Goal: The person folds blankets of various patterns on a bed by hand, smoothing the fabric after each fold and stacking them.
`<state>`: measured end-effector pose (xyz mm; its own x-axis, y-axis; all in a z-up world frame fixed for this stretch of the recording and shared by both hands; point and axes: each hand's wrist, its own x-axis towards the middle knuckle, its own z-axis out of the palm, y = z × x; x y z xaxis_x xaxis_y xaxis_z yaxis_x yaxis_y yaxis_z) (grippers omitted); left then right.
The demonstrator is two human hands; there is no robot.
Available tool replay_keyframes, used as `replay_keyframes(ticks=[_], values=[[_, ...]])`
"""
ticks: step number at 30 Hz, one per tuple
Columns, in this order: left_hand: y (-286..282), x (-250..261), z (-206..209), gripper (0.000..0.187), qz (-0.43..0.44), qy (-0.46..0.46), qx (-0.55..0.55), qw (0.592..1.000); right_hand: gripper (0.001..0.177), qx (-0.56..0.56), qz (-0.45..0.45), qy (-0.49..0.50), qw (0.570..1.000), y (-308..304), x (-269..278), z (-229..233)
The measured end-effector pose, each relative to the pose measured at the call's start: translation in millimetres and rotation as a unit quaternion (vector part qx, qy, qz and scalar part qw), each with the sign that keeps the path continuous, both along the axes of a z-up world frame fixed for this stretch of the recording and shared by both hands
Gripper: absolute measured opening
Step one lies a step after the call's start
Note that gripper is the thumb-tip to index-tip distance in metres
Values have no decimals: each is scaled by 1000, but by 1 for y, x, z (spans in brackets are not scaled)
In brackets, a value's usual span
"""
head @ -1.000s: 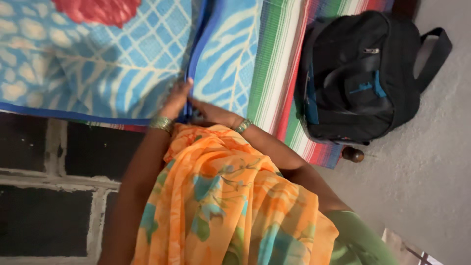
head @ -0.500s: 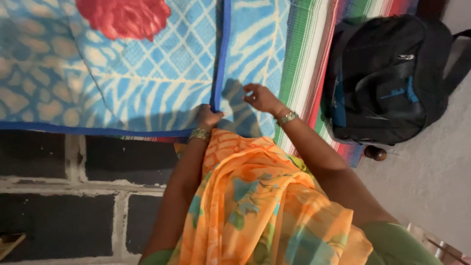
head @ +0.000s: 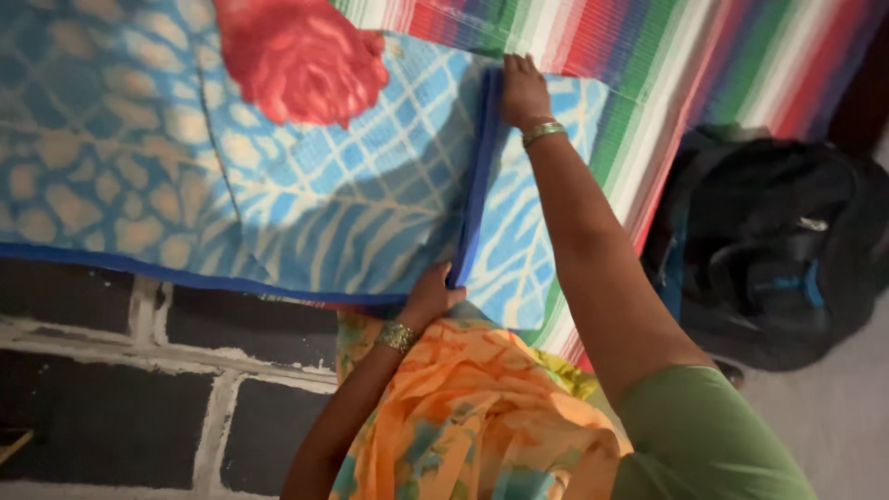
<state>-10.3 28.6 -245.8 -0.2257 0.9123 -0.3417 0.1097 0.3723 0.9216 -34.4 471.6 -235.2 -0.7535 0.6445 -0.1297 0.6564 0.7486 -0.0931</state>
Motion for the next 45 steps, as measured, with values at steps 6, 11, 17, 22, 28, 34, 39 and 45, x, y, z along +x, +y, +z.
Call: replay_keyframes(ticks=[6, 11, 17, 22, 28, 34, 39, 45], values=[[-5, -15, -7, 78, -72, -84, -122, 986, 62, -109, -129, -194, 966, 11, -27, 33], [0, -33, 14, 82, -86, -93, -97, 987, 22, -76, -77, -193, 975, 29, -14, 71], [-9, -55, 69, 69, -122, -102, -64, 985, 29, -16, 94, 22, 995, 41, -17, 157], [-35, -85, 50, 77, 1, -178, -171, 969, 35, -183, 33, 217, 958, 5, -64, 124], [-43, -96, -13, 54, 35, -39, -258, 965, 39, -88, -94, 297, 946, -20, 7, 34], [-36, -92, -26, 56, 12, -25, -275, 961, 68, 74, -300, 212, 927, -80, 186, -10], [-36, -88, -36, 58, 8, 4, -279, 960, 81, -366, -513, 165, 758, -151, 238, 5], [-23, -79, -26, 51, 8, 55, -343, 938, 59, -449, -426, 223, 753, -164, 233, 29]])
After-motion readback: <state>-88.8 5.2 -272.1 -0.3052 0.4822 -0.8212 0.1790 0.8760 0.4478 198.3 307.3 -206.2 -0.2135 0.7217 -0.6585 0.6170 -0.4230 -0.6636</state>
